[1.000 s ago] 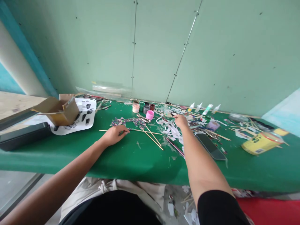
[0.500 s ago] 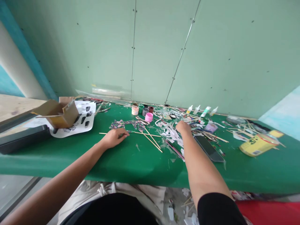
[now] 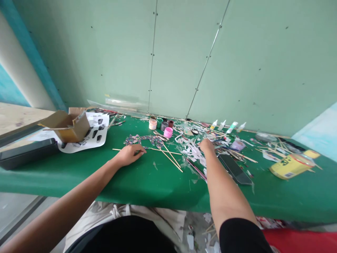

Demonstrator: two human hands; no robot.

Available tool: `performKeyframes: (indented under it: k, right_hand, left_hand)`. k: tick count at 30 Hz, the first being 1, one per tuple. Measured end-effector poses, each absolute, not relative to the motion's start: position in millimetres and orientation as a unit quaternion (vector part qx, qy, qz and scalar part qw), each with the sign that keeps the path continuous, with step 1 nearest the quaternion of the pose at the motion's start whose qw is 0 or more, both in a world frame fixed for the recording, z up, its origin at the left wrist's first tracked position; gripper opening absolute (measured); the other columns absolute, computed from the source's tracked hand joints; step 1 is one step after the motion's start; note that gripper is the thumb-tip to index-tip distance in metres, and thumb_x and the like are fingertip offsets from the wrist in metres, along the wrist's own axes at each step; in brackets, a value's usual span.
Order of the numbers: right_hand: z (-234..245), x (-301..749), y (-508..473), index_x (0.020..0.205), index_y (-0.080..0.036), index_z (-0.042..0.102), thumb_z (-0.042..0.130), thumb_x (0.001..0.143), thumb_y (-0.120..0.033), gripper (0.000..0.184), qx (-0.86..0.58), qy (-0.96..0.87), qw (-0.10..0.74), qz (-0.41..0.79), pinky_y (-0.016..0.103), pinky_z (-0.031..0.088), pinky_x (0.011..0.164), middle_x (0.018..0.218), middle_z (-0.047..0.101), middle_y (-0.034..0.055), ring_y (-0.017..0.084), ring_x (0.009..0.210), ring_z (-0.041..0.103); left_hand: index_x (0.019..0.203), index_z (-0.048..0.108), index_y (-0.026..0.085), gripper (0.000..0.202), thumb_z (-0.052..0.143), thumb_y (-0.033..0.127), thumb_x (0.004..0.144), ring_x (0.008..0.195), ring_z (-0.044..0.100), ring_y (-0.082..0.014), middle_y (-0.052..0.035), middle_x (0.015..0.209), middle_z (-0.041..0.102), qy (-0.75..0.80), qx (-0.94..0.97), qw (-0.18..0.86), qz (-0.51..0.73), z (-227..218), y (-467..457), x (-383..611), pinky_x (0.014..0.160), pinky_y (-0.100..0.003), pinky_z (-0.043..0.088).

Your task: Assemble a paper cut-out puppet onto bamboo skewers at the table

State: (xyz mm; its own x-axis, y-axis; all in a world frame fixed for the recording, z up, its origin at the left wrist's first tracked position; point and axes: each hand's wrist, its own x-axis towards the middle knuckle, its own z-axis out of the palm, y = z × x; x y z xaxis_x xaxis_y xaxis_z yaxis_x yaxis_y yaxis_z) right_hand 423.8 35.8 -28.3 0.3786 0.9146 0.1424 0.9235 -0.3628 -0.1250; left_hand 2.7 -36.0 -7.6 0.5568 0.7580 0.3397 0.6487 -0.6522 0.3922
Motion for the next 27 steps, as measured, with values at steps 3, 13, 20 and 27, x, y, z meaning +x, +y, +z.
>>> performKeyframes:
  k: [3,13,20,27]
  right_hand:
    - [-28.8,424.8,37.1,0.115,-0.013,0.064,0.060,0.091,-0.034,0.032,-0.838,-0.542,0.069,-0.001,0.039,0.051,0.089,0.116,0.064,0.0137,0.024,0.104,0.063]
    - [-25.1,426.1,27.7,0.108,-0.013,0.068,0.058,0.091,-0.025,0.024,-0.843,-0.531,0.089,-0.022,0.035,0.051,0.085,0.109,0.067,0.0159,0.024,0.100,0.064]
    - [-7.9,433.6,25.8,0.100,-0.017,0.075,0.052,0.087,-0.022,0.027,-0.843,-0.519,0.127,-0.051,0.030,0.050,0.083,0.104,0.073,0.0121,0.025,0.101,0.066]
    - [-14.5,437.5,17.2,0.098,-0.020,0.077,0.052,0.084,-0.017,0.029,-0.852,-0.508,0.123,-0.025,0.030,0.051,0.079,0.104,0.074,0.0099,0.024,0.094,0.068]
  left_hand:
    - [0.096,0.071,0.024,0.026,0.047,0.025,0.085,0.085,0.067,-0.0163,-0.0008,0.098,0.073,0.399,0.878,0.107,0.240,-7.6,-35.6,3.1,0.075,-0.024,0.049]
    - [0.096,0.071,0.024,0.025,0.049,0.022,0.084,0.083,0.067,-0.0165,-0.0010,0.096,0.073,0.408,0.877,0.081,0.241,-11.1,-31.8,2.2,0.072,-0.025,0.050]
    - [0.093,0.071,0.023,0.023,0.050,0.020,0.085,0.092,0.065,-0.0177,-0.0032,0.098,0.070,0.394,0.883,0.058,0.250,-12.4,-27.3,3.6,0.080,-0.027,0.051]
    - [0.091,0.072,0.023,0.022,0.051,0.019,0.085,0.089,0.064,-0.0176,-0.0033,0.092,0.069,0.385,0.889,0.049,0.245,-14.7,-25.7,2.2,0.081,-0.028,0.051]
